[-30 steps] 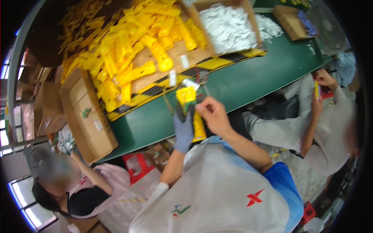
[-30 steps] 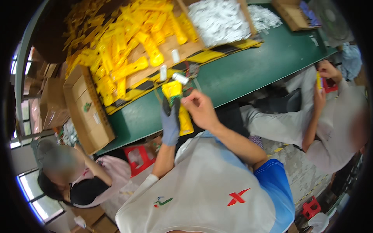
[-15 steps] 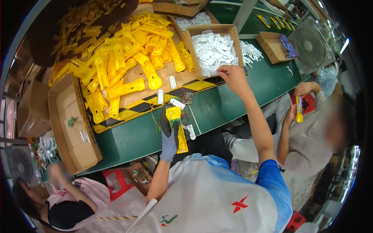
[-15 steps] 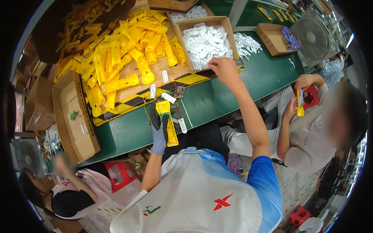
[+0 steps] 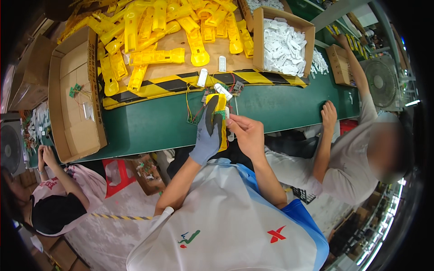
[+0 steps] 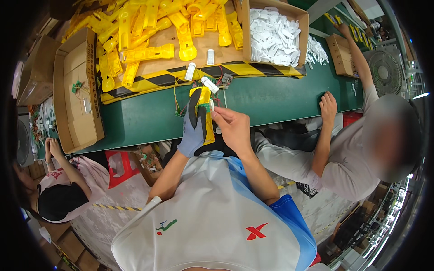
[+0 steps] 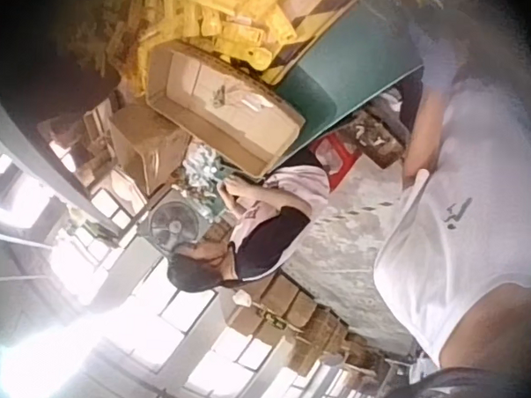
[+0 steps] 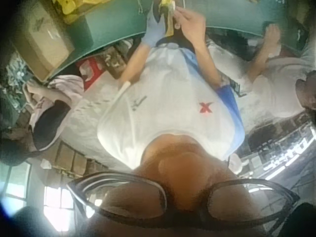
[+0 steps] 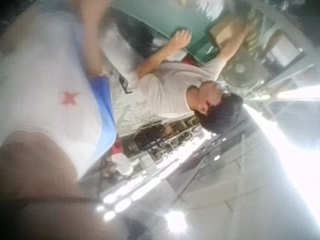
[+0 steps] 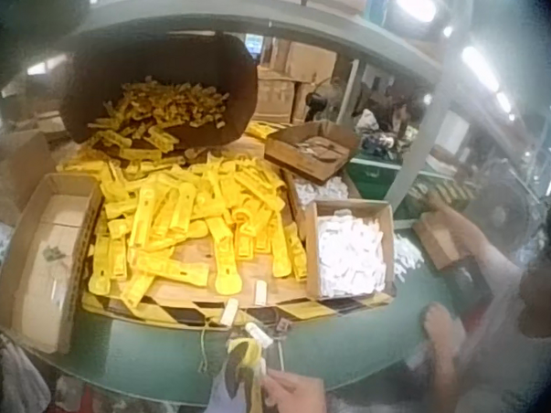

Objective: Assembling small electrical circuits into yellow plastic housings on a production line.

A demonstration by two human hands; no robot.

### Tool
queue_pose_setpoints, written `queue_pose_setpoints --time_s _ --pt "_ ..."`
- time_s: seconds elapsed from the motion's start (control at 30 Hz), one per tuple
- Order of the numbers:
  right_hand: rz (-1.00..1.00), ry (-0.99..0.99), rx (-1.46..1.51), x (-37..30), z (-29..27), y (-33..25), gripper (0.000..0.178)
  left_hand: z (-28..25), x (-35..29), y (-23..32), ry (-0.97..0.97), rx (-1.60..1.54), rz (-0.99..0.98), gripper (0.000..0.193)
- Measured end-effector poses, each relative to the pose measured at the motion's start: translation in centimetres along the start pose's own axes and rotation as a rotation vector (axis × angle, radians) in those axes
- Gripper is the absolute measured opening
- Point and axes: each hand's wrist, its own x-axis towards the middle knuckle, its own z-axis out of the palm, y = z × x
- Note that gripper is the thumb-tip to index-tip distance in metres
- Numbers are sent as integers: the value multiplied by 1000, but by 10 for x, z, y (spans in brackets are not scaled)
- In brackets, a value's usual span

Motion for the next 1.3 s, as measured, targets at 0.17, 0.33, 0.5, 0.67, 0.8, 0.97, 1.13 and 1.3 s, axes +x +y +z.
queue_pose_setpoints --time_s 0.17,0.33,0.5,0.67,0.8,0.97,1.13,1.3 --pt "36 -42 75 1 -1 5 25 1 0 -19 70 38 90 45" --pt "166 -247 337 22 -19 15 41 -3 -3 -8 18 63 70 40" --pt "111 -295 268 29 -22 8 49 -4 1 -13 63 153 176 36" --pt "100 -322 227 30 -23 10 49 -5 0 -6 6 14 -4 36" --pt "124 -333 213 31 -27 6 47 -7 -1 2 -31 -57 -71 35" --pt "204 -311 142 30 -26 -9 39 -4 0 -3 16 0 8 31" --pt "113 -240 -17 17 -18 -21 34 -1 0 -10 25 78 16 27" --pt "20 -160 -157 14 -9 -21 29 -3 0 -9 86 159 101 25"
